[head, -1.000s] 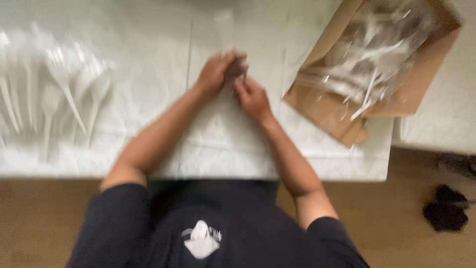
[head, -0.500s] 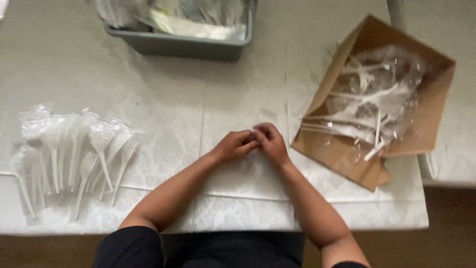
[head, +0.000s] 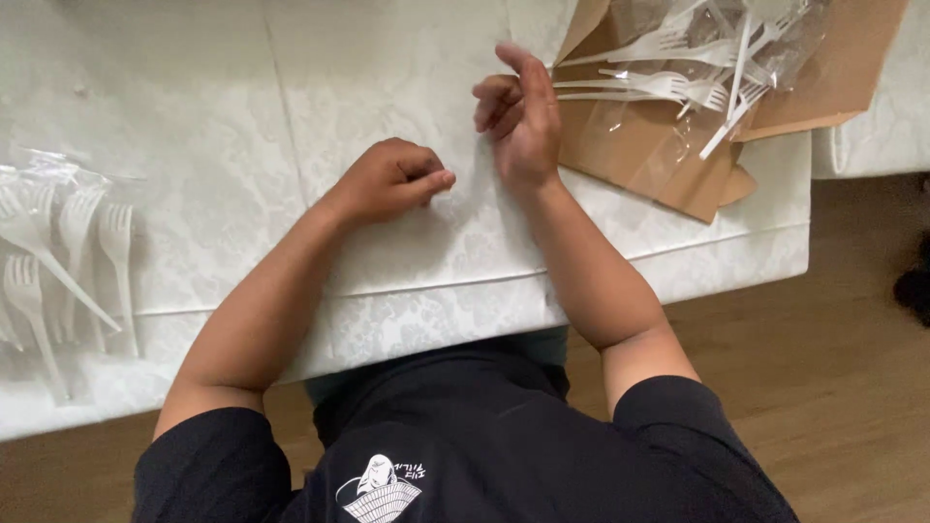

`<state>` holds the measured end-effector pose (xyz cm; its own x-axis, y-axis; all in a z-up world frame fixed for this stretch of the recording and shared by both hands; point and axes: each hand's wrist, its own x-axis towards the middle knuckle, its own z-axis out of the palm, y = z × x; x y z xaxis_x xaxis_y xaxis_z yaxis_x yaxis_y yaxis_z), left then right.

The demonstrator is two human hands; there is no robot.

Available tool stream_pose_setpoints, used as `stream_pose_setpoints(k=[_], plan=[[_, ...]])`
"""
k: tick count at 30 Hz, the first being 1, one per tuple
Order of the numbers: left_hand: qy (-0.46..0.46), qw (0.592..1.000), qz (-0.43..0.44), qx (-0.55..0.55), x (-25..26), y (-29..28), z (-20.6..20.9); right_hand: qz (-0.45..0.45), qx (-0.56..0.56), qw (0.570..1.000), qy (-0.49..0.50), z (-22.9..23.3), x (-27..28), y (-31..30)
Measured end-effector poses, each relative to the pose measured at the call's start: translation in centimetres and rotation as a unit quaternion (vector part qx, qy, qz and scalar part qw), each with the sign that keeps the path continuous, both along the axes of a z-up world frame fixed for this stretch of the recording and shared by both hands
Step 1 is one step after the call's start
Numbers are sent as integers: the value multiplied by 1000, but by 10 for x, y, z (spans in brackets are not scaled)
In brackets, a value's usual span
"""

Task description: Individually bagging plastic forks into small plastic sleeves

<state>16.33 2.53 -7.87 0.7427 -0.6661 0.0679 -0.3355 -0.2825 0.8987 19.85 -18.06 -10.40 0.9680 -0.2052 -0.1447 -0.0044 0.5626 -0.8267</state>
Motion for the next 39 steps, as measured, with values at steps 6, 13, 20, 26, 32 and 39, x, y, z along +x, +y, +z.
stream_pose_setpoints(k=[6, 13, 20, 26, 32, 39], plan=[[77, 961, 247, -97, -4, 0, -3, 341, -190, 914, -111, 24, -36, 15], [116, 899, 369, -205, 4, 4, 0, 392, -366, 844, 10, 30, -44, 18], [67, 976, 133, -158, 6, 8, 9, 348, -392, 851, -39, 32, -45, 22], [192, 898, 263, -297, 24, 18, -12, 404, -421, 811, -41, 38, -46, 18], [281, 745, 381, -470, 44, 36, -23, 405, -379, 832, -31, 27, -45, 12], [229, 882, 275, -307, 36, 25, -13, 358, -391, 847, -38, 32, -45, 18]])
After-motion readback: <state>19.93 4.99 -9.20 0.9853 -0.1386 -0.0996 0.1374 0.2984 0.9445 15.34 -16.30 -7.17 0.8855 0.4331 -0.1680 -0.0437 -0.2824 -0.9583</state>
